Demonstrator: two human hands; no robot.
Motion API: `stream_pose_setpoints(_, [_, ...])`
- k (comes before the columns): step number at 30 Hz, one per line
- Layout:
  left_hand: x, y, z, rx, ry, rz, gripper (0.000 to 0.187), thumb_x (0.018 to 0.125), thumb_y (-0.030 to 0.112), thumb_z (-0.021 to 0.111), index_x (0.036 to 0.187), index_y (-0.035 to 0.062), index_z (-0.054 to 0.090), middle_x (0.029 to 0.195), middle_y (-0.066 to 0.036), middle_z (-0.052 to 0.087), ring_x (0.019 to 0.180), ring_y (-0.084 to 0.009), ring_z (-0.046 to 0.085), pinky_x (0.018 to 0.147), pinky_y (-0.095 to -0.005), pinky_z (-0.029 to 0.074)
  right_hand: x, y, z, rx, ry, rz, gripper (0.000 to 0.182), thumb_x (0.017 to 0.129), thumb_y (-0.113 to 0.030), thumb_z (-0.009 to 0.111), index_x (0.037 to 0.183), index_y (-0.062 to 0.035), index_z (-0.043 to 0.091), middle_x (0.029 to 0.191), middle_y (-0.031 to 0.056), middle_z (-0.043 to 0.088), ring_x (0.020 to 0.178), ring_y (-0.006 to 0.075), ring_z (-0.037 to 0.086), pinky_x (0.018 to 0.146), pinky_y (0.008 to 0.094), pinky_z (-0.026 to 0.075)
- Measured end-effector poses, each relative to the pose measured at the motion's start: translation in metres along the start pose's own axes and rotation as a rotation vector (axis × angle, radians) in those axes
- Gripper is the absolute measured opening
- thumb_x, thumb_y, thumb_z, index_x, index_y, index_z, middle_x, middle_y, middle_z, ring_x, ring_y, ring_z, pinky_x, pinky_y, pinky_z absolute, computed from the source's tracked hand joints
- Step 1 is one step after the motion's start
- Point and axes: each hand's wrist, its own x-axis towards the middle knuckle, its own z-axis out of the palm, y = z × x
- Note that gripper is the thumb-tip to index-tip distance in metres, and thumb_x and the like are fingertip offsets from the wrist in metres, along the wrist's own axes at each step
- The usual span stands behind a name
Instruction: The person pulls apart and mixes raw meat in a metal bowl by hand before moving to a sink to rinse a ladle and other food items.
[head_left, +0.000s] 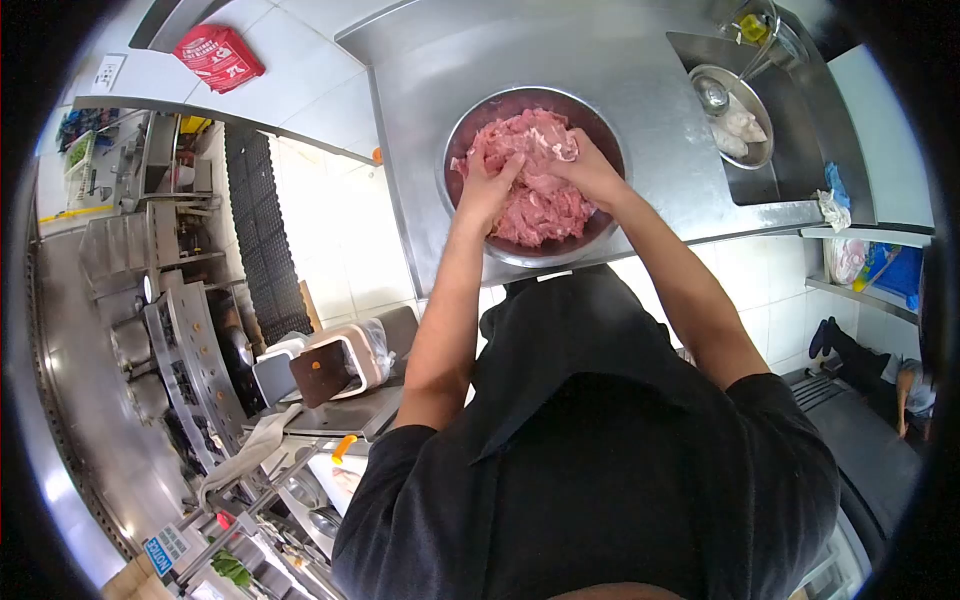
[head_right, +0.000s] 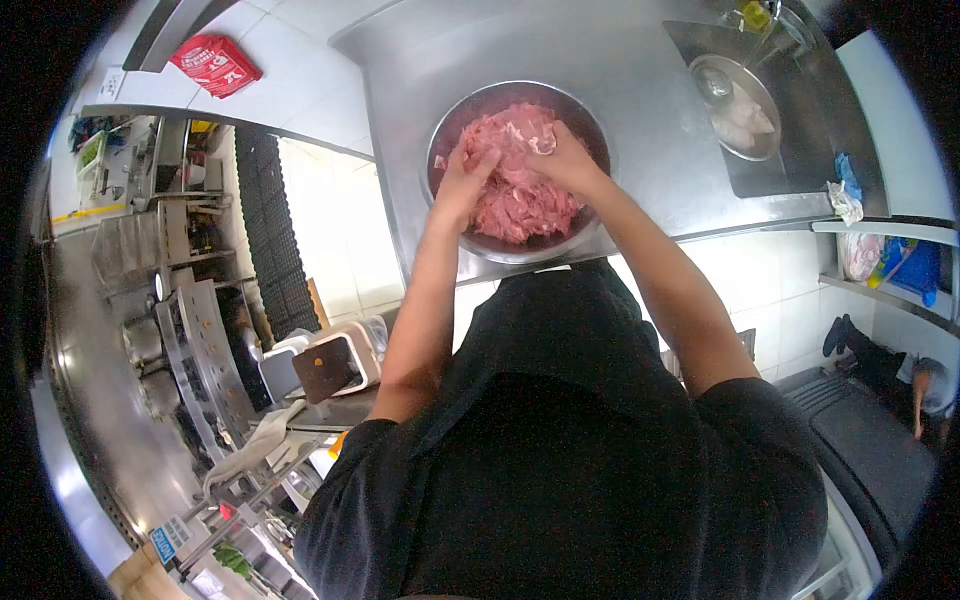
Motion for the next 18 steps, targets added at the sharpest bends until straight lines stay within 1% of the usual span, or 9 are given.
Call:
stream_pose_setpoints(2, [-0.017,0.021,0.014,-0.344,-0.065,-0.223,0.062,0.102,0.025,0.070,0.155,0.0099,0.040,0.147,-0.013,0.054,0.134,-0.0247,0.055,0.105,-0.0424,0.054,-0.030,-0.026,0.006,0.252,-0.032,-0.085,0.081,0.090,-0.014,0.080,0.156,-0.0054,0.036,0.139,0.0090,0.059,0.127,0.0207,0.058,0.105,0.0345,0.051])
stream_pose_setpoints(3, [-0.004,0.031,-0.010,-0.350,-0.044,-0.126,0.059,0.102,0.024,0.070,0.153,0.0097,0.043,0.144,-0.012,0.056,0.132,-0.0243,0.057,0.103,-0.0417,0.055,-0.005,-0.034,0.028,0.269,-0.029,-0.204,0.077,0.092,-0.015,0.079,0.156,-0.0051,0.037,0.139,0.0090,0.059,0.128,0.0203,0.058,0.105,0.0344,0.050])
stream_pose_setpoints(5, [0.004,0.012,0.002,-0.491,-0.047,-0.038,0.054,0.102,0.024,0.070,0.149,0.0093,0.048,0.139,-0.011,0.060,0.126,-0.0233,0.061,0.099,-0.0404,0.057,-0.006,-0.022,0.030,0.218,0.008,-0.293,0.070,0.096,-0.017,0.075,0.155,-0.0046,0.041,0.140,0.0090,0.060,0.128,0.0196,0.057,0.106,0.0343,0.050])
stream_pose_setpoints(6, [0.001,0.008,0.013,-0.538,-0.045,-0.028,0.052,0.102,0.023,0.069,0.148,0.0088,0.049,0.137,-0.010,0.061,0.124,-0.0231,0.062,0.098,-0.0402,0.058,-0.014,-0.026,0.024,0.261,-0.023,-0.238,0.067,0.097,-0.018,0.073,0.155,-0.0045,0.042,0.142,0.0092,0.059,0.130,0.0194,0.056,0.107,0.0343,0.049])
stream_pose_setpoints(8, [-0.010,0.007,0.014,-0.589,-0.020,-0.017,0.048,0.103,0.022,0.068,0.146,0.0078,0.051,0.134,-0.010,0.063,0.120,-0.0226,0.065,0.096,-0.0400,0.059,-0.032,-0.044,0.028,0.396,-0.098,-0.131,0.061,0.101,-0.022,0.070,0.154,-0.0043,0.046,0.146,0.0097,0.058,0.133,0.0191,0.054,0.109,0.0341,0.048])
stream_pose_setpoints(11, [-0.009,-0.001,0.021,-0.599,-0.001,0.096,0.046,0.098,0.021,0.073,0.136,-0.0002,0.058,0.124,-0.011,0.069,0.115,-0.0209,0.066,0.096,-0.0372,0.055,-0.037,-0.055,0.024,0.199,-0.091,-0.224,0.056,0.104,-0.026,0.066,0.153,-0.0041,0.050,0.151,0.0096,0.055,0.135,0.0181,0.053,0.110,0.0336,0.047])
stream_pose_setpoints(14, [-0.007,-0.008,0.021,-0.560,0.012,0.120,0.037,0.104,0.019,0.063,0.137,0.0032,0.057,0.124,-0.009,0.067,0.112,-0.0214,0.067,0.092,-0.0389,0.059,-0.026,-0.042,0.023,0.142,-0.054,-0.260,0.057,0.103,-0.024,0.066,0.153,-0.0032,0.050,0.151,0.0089,0.055,0.133,0.0168,0.054,0.111,0.0329,0.046])
stream_pose_setpoints(17, [-0.013,-0.001,0.029,-0.653,0.032,0.168,0.033,0.104,0.018,0.062,0.133,0.0037,0.059,0.122,-0.008,0.068,0.110,-0.0210,0.068,0.092,-0.0393,0.059,-0.031,-0.051,0.024,0.278,-0.124,-0.216,0.055,0.104,-0.022,0.066,0.153,-0.0022,0.051,0.150,0.0082,0.056,0.133,0.0165,0.055,0.111,0.0326,0.046])
stream_pose_setpoints(18, [-0.013,0.003,0.030,-0.683,0.021,0.167,0.031,0.102,0.017,0.063,0.130,0.0034,0.061,0.120,-0.008,0.068,0.109,-0.0204,0.068,0.092,-0.0379,0.058,-0.036,-0.057,0.024,0.299,-0.111,-0.212,0.054,0.104,-0.021,0.065,0.152,-0.0019,0.051,0.149,0.0083,0.057,0.132,0.0167,0.056,0.111,0.0326,0.047])
